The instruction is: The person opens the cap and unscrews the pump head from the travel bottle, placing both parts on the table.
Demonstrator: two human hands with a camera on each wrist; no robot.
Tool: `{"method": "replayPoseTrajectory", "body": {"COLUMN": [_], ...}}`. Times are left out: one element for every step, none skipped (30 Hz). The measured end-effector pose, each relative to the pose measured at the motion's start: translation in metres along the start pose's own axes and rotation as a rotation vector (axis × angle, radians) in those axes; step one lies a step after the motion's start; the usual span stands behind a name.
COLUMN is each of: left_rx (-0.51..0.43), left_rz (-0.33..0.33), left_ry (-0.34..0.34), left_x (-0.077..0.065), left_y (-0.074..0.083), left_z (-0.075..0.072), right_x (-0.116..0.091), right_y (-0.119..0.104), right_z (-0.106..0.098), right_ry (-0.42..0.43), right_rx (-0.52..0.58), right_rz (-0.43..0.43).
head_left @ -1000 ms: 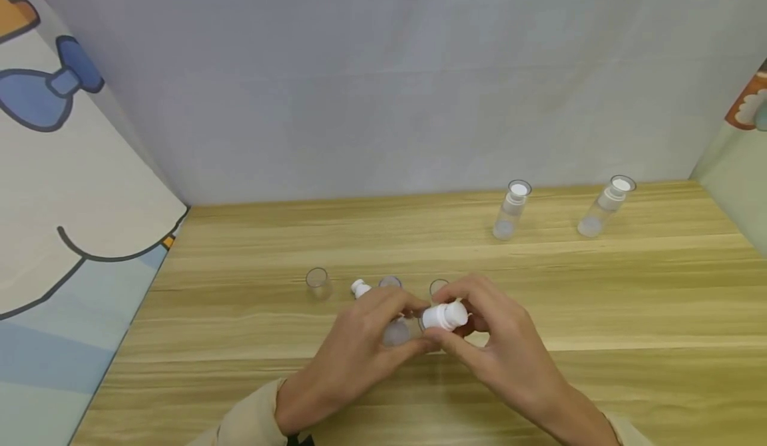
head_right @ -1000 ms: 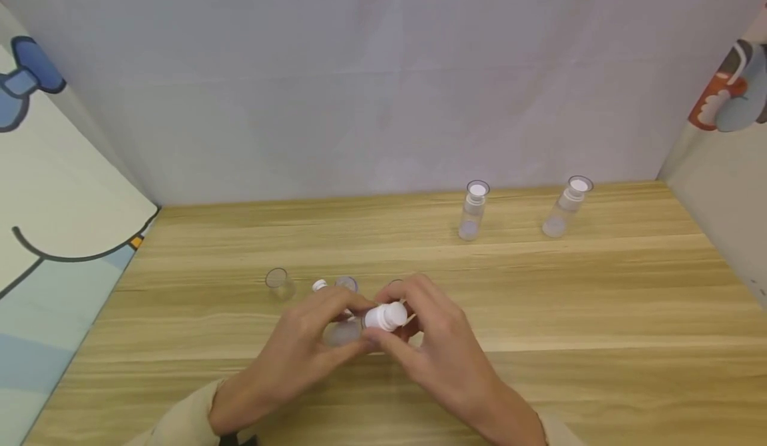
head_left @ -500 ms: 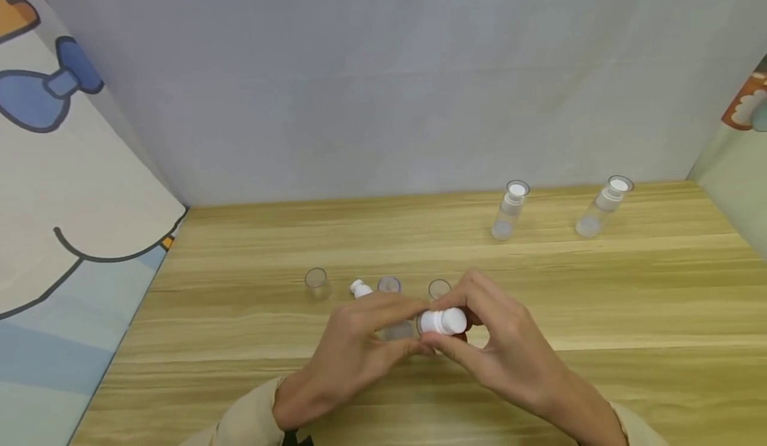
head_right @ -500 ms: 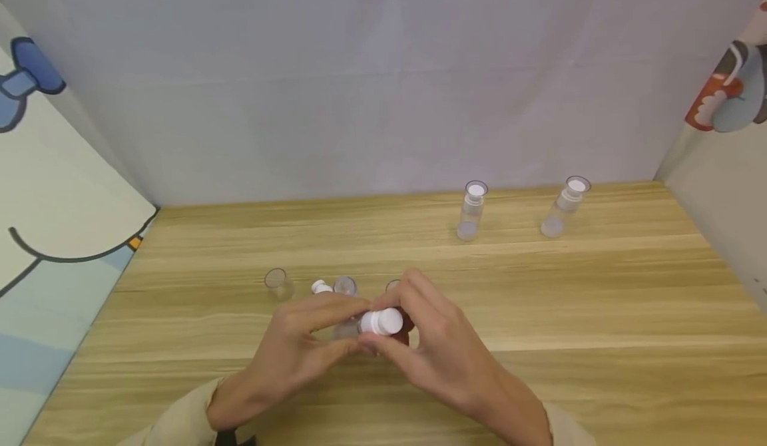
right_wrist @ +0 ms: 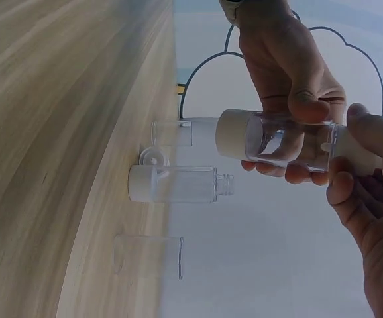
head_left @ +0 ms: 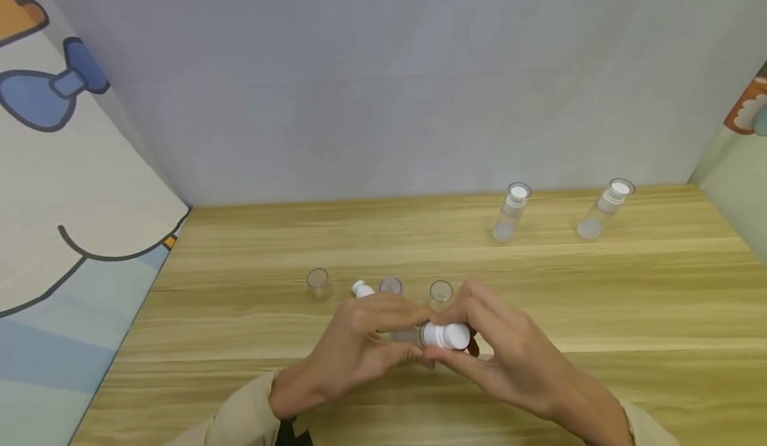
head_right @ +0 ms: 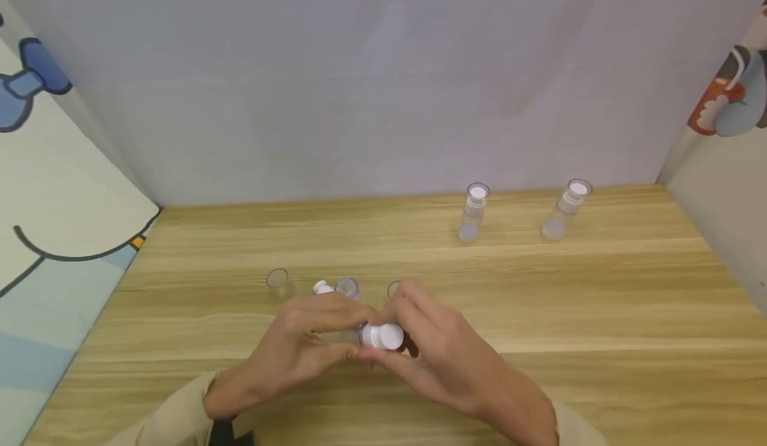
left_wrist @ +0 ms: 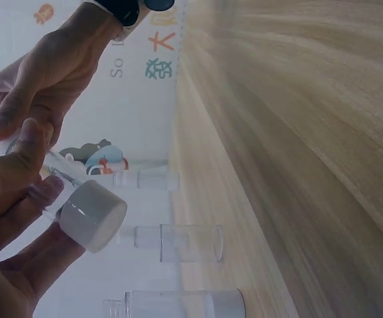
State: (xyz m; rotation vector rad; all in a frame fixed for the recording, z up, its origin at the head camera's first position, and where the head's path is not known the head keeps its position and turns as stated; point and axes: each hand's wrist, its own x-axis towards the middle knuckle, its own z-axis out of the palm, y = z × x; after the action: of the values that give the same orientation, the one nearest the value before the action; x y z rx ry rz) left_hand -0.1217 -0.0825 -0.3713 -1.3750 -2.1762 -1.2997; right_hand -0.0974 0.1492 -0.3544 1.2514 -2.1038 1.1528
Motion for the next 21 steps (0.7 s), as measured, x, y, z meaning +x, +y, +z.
{"method": "replayPoseTrajectory", "body": {"left_rx": [-0.027,-0.055,-0.092,-0.131,-0.173,-0.217,-0.253,-0.277,-0.298,-0.312,-0.320,-0.329,-0.337,-0.350,-0.370,-0.396,-0.430,-0.458,-0.476,-0.488,-0.497], "left_rz": [-0.002,-0.004,-0.012,-0.020,-0.028,-0.039,-0.047,-0.053,-0.058,-0.061,-0.065,-0.079,-0.095,-0.123,-0.160,-0.207,-0.265,-0.323,-0.374,-0.423,-0.464], "left_ry": [-0.019,-0.040,-0.064,-0.090,-0.117,-0.143,-0.168,-0.188,-0.203,-0.211,-0.214,-0.213,-0.209,-0.203,-0.196,-0.184,-0.171,-0.154,-0.134,-0.112,-0.087], "left_x": [0.000,0.000,0.000,0.000,0.000,0.000,-0.001,-0.001,-0.002,-0.002,-0.002,-0.003,-0.003,-0.003,-0.004,-0.004,-0.004,-0.003,-0.003,-0.003,-0.002], "left_y": [-0.001,-0.002,-0.004,-0.005,-0.006,-0.007,-0.008,-0.009,-0.010,-0.010,-0.011,-0.011,-0.010,-0.010,-0.009,-0.008,-0.006,-0.005,-0.004,-0.002,-0.001], "left_z": [-0.001,-0.002,-0.003,-0.004,-0.004,-0.005,-0.006,-0.006,-0.006,-0.006,-0.005,-0.005,-0.004,-0.004,-0.003,-0.002,-0.002,-0.001,-0.001,0.000,0.001], "right_x": [0.000,0.001,0.001,0.002,0.003,0.003,0.004,0.004,0.005,0.006,0.007,0.008,0.009,0.010,0.011,0.011,0.012,0.012,0.012,0.011,0.011], "right_y": [0.000,-0.001,-0.001,-0.002,-0.003,-0.005,-0.007,-0.008,-0.009,-0.010,-0.010,-0.010,-0.009,-0.009,-0.008,-0.008,-0.007,-0.006,-0.006,-0.005,-0.005], "right_z": [0.000,-0.001,-0.002,-0.002,-0.003,-0.004,-0.005,-0.007,-0.008,-0.009,-0.010,-0.011,-0.012,-0.013,-0.014,-0.014,-0.014,-0.014,-0.014,-0.012,-0.011], "right_ry": [-0.010,-0.023,-0.044,-0.069,-0.098,-0.133,-0.167,-0.197,-0.225,-0.247,-0.263,-0.273,-0.273,-0.267,-0.256,-0.240,-0.218,-0.196,-0.170,-0.137,-0.108], "right_rx": [-0.003,-0.005,-0.007,-0.003,-0.005,-0.007,-0.010,-0.014,-0.021,-0.025,-0.027,-0.019,-0.011,0.004,0.020,0.032,0.041,0.047,0.049,0.051,0.052], "right_rz": [-0.021,-0.046,-0.069,-0.090,-0.107,-0.118,-0.123,-0.128,-0.125,-0.123,-0.116,-0.112,-0.115,-0.112,-0.102,-0.087,-0.067,-0.042,-0.008,0.022,0.065]}}
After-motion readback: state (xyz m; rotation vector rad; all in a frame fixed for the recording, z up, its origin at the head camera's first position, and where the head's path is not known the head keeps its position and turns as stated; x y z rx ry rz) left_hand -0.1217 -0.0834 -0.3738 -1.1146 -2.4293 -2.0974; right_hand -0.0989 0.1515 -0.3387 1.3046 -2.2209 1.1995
